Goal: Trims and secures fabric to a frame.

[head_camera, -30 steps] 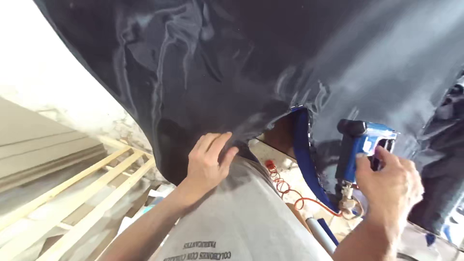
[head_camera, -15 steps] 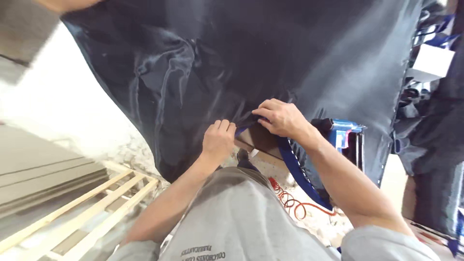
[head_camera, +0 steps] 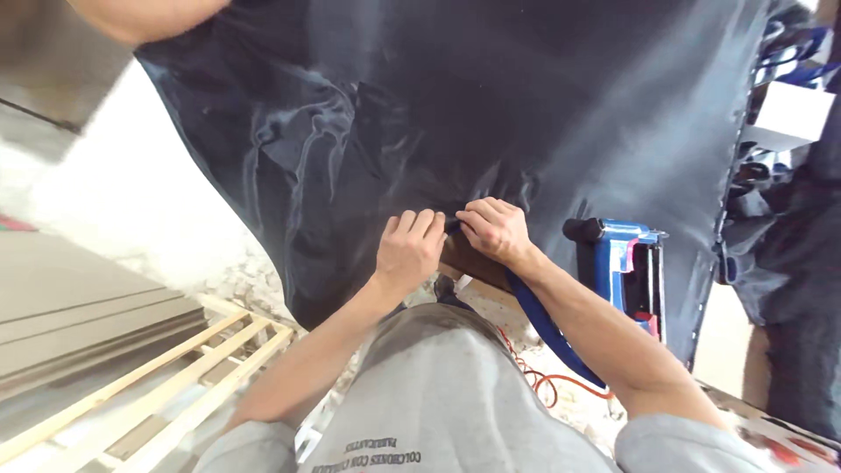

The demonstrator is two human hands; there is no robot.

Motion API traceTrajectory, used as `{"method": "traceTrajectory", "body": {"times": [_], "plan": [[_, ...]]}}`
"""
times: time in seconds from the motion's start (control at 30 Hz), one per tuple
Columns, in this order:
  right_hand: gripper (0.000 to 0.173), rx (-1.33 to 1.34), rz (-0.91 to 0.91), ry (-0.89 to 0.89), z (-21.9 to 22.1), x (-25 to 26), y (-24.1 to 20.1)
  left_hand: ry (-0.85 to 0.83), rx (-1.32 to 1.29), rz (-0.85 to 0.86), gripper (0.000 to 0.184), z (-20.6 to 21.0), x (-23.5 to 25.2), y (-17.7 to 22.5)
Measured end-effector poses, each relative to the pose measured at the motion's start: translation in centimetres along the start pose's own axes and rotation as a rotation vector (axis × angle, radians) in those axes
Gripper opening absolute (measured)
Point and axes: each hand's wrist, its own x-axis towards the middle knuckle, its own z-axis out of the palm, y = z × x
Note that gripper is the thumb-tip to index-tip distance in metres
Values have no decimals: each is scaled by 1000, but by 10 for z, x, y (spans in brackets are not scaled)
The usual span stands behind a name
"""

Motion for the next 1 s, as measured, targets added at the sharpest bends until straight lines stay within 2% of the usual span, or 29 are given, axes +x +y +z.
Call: {"method": "traceTrajectory", "body": {"times": [0.17,0.27,0.33,0.43,0.57,0.77,0.87,0.93,1.0], "plan": [[12,-26,116,82,6,2,-9,-121,-27,44,28,12,8,-3],[14,-4,185,23,0,3,-12,15,-15,146,21,15,5,-11],[23,38,245,-76,-11,1,-15,65,-2,217,19,16,5,-18],[24,15,317,-86,-22,-4,-23,45,-13,305,18,16,5,-24],[25,-39,350,-28,-10,-11,-30,14,-41,346,17,18,2,-24],[28,-39,382,24,7,-9,-45,-20,-235,205,22,15,5,-33],[25,-145,590,159,-27,-28,-64,-50,-360,128,27,-16,-4,-43],[23,-231,774,225,-63,-50,-74,27,-383,33,25,-44,-17,-56],[26,-175,829,124,-67,-63,-84,40,-390,-23,26,-57,-30,-59]]}}
